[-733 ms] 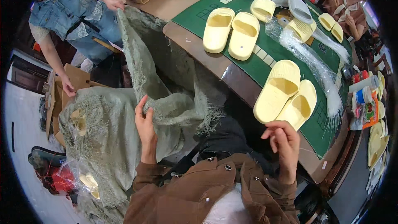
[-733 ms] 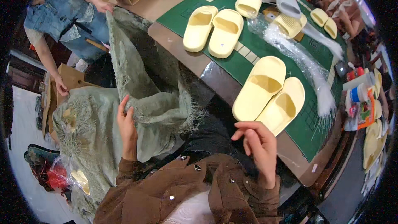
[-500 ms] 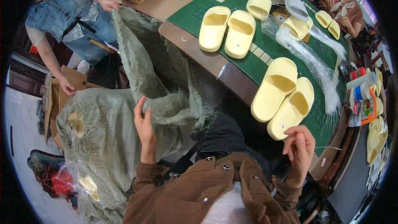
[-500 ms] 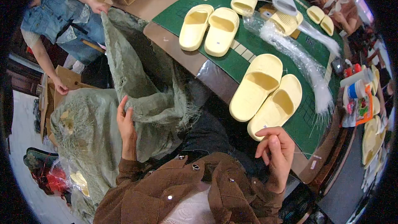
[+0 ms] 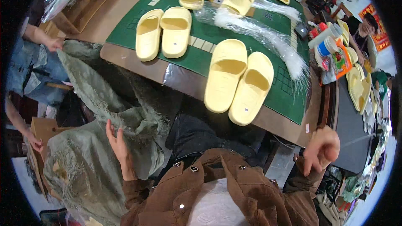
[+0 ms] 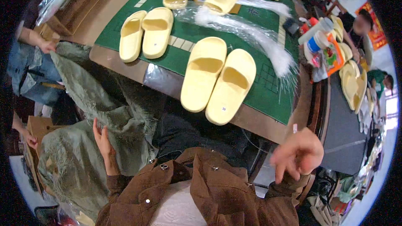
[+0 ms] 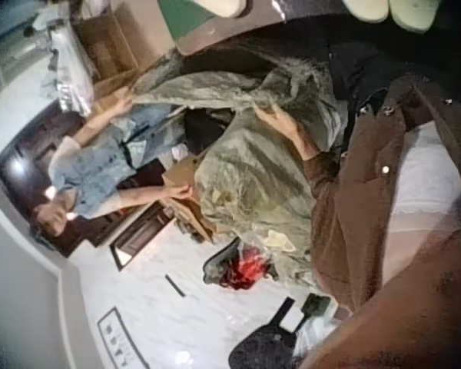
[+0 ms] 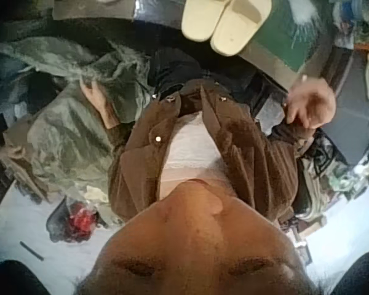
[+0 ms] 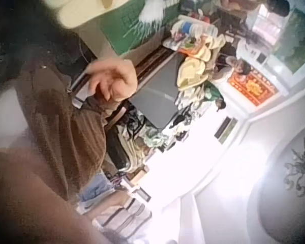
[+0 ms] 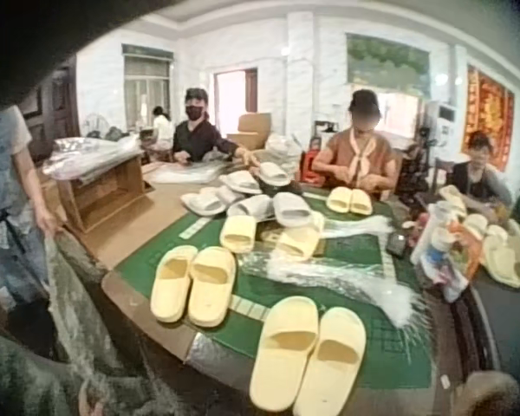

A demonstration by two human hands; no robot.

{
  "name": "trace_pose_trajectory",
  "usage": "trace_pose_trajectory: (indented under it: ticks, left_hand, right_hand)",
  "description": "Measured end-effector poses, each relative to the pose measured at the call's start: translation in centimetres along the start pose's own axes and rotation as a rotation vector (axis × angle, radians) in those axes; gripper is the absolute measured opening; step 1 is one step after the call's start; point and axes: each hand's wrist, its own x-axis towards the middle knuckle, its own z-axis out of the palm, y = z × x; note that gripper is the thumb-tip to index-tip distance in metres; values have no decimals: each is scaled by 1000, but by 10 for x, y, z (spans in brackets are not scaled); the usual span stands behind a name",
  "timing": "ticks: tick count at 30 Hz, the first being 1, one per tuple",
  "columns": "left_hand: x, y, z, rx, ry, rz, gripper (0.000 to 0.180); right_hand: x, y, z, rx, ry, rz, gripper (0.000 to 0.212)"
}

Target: The person assembles yellow and white plastic slippers by hand. They pick up pairs of slippers, align them, and press the components together to secure the fit. The person handles the slippers one pair at a time, occasionally switching between yellow and white colors, and places the finished pairs on the table.

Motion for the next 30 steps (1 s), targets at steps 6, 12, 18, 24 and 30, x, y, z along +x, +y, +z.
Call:
trace_pose_trajectory:
  ticks: [6, 12, 18, 24, 30]
  left_hand:
    - [-7, 71, 51, 99, -213, 297, 42]
    - [-12, 164, 155, 142, -777, 758, 38]
    - [-2, 161, 287, 72, -756, 980, 36]
    - [-24, 158, 324, 282, -666, 1058, 40]
    - [-15, 196, 328, 22, -415, 1042, 19]
  right_hand:
    - [69, 28, -11, -727, 1103, 221, 19]
    - [107, 45, -132, -1447, 1097, 71, 21]
    - [149, 87, -184, -1640, 1185, 556, 25]
    - [147, 99, -199, -1370, 1179, 340, 18]
    - [157, 96, -181, -1473, 1081, 116, 14]
